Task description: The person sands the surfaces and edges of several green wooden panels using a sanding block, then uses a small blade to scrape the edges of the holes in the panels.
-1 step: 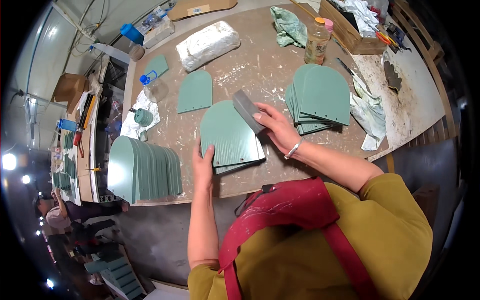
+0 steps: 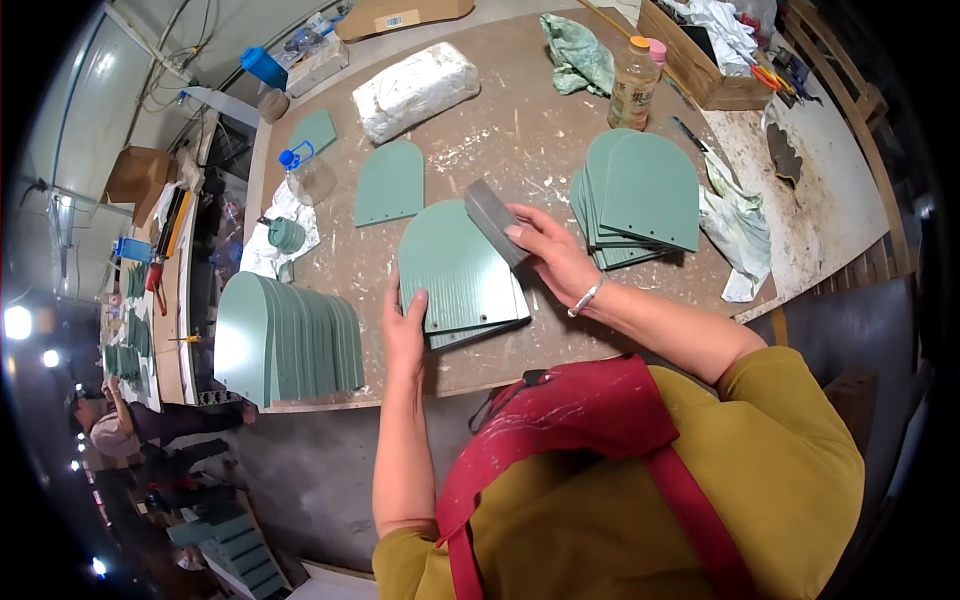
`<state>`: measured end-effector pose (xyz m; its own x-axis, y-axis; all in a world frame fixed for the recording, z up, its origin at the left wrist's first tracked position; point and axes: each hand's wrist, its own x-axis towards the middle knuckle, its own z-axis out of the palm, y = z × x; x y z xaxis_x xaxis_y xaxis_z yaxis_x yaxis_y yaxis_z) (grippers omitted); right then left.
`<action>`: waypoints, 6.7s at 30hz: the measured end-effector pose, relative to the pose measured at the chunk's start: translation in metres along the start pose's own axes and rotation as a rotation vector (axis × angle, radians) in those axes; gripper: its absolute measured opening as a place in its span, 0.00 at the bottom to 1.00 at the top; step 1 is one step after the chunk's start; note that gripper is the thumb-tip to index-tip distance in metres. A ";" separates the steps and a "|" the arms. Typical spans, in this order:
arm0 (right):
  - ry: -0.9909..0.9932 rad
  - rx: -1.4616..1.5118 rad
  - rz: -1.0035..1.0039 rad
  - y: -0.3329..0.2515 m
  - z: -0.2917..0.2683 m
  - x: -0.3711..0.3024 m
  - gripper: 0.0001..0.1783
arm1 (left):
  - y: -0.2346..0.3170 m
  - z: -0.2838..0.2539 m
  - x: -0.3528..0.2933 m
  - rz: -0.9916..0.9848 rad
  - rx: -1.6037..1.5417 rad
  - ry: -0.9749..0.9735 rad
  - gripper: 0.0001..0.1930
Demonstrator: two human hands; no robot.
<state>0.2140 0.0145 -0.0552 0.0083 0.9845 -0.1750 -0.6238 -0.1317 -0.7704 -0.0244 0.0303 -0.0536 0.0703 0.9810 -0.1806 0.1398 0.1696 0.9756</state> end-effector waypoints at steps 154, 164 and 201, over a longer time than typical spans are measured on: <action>-0.036 -1.445 -0.672 0.014 -0.028 0.029 0.30 | 0.006 0.035 0.105 0.450 0.904 -0.070 0.26; 0.048 -1.485 -0.502 0.008 0.014 0.042 0.28 | 0.006 0.036 0.104 0.442 0.890 -0.095 0.24; -0.490 -1.937 -0.528 0.047 0.098 0.098 0.17 | -0.018 0.049 0.013 0.847 1.011 -0.372 0.38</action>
<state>0.1086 0.1165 -0.0485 -0.4969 0.8594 0.1208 0.8241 0.5109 -0.2445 0.0221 0.0351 -0.0800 0.7303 0.6394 0.2405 0.5638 -0.7629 0.3164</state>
